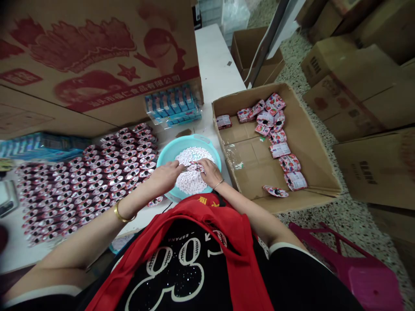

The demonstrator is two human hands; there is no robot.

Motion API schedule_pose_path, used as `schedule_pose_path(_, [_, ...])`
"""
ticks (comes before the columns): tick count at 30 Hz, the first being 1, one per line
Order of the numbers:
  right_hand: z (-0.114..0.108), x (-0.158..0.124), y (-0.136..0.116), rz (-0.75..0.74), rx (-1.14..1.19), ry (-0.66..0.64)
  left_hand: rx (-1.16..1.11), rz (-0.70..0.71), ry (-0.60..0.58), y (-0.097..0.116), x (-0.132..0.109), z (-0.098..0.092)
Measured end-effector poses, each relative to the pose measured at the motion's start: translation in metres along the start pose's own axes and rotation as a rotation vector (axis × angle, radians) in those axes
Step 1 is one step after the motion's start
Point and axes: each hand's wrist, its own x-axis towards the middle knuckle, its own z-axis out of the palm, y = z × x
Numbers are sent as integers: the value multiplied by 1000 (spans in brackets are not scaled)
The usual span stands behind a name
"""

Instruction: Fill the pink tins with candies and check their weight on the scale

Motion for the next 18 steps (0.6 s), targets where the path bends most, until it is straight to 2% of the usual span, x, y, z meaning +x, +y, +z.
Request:
schedule_pose_path(3, [1, -1, 1, 46, -4, -8, 82, -24, 5, 10, -3, -7])
schedule_pose_path(5, [0, -1, 2, 117, 14, 4, 56, -51, 14, 4, -4, -5])
schedule_pose_path(7, [1, -1, 4, 210, 83, 10, -20, -100, 20, -11, -4, 3])
schedule_pose_path(10, [5, -1, 8, 391, 336, -48, -208, -160, 66, -37, -1, 25])
schedule_pose_path(13, [10, -3, 10, 542, 637, -156, -473, -194, 189, -52, 3, 53])
schedule_pose_path(16, [14, -6, 6, 560, 826, -229, -608, -257, 282, -52, 4, 76])
schedule_pose_path(18, [16, -8, 0, 504, 813, -209, -680, -248, 354, -45, 2, 86])
